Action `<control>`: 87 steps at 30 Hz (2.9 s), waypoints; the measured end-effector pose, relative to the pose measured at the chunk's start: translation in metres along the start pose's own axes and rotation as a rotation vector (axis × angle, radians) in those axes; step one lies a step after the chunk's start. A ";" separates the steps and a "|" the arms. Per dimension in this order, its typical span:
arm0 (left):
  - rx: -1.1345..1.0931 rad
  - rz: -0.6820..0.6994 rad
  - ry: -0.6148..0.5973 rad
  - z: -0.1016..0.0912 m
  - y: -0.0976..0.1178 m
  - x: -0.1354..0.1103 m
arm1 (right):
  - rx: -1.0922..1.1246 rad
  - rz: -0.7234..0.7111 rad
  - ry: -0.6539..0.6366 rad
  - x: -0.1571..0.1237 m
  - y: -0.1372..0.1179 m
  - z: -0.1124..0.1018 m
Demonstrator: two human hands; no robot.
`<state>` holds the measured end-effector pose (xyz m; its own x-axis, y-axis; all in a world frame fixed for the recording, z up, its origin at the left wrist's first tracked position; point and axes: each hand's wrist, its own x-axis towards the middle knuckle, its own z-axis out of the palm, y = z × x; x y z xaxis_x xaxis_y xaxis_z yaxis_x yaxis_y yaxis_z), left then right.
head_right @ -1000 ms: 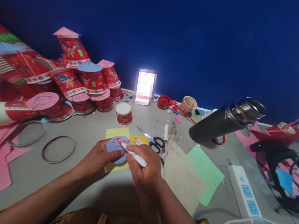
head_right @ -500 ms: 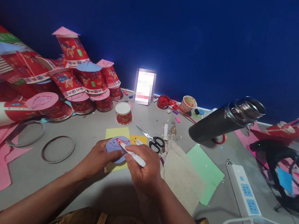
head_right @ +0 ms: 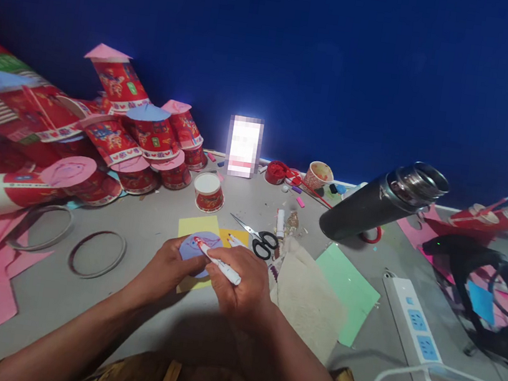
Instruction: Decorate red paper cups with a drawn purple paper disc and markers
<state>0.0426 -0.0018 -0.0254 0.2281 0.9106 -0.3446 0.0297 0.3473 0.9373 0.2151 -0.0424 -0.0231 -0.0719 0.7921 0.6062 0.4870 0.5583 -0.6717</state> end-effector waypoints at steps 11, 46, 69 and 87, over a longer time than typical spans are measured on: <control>0.009 0.005 -0.005 0.000 -0.002 0.001 | -0.042 -0.005 0.004 0.000 -0.001 0.000; -0.007 -0.011 0.008 0.001 -0.005 0.001 | -0.069 -0.026 0.119 0.002 -0.003 0.000; 0.046 -0.011 -0.013 0.000 -0.006 0.000 | -0.110 -0.037 0.130 0.003 -0.004 -0.002; 0.015 -0.011 0.006 0.002 -0.001 -0.001 | -0.133 -0.032 0.137 0.004 -0.003 -0.003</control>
<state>0.0439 -0.0034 -0.0259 0.2214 0.9082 -0.3553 0.0469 0.3540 0.9341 0.2162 -0.0415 -0.0172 0.0257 0.7280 0.6851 0.5975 0.5383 -0.5944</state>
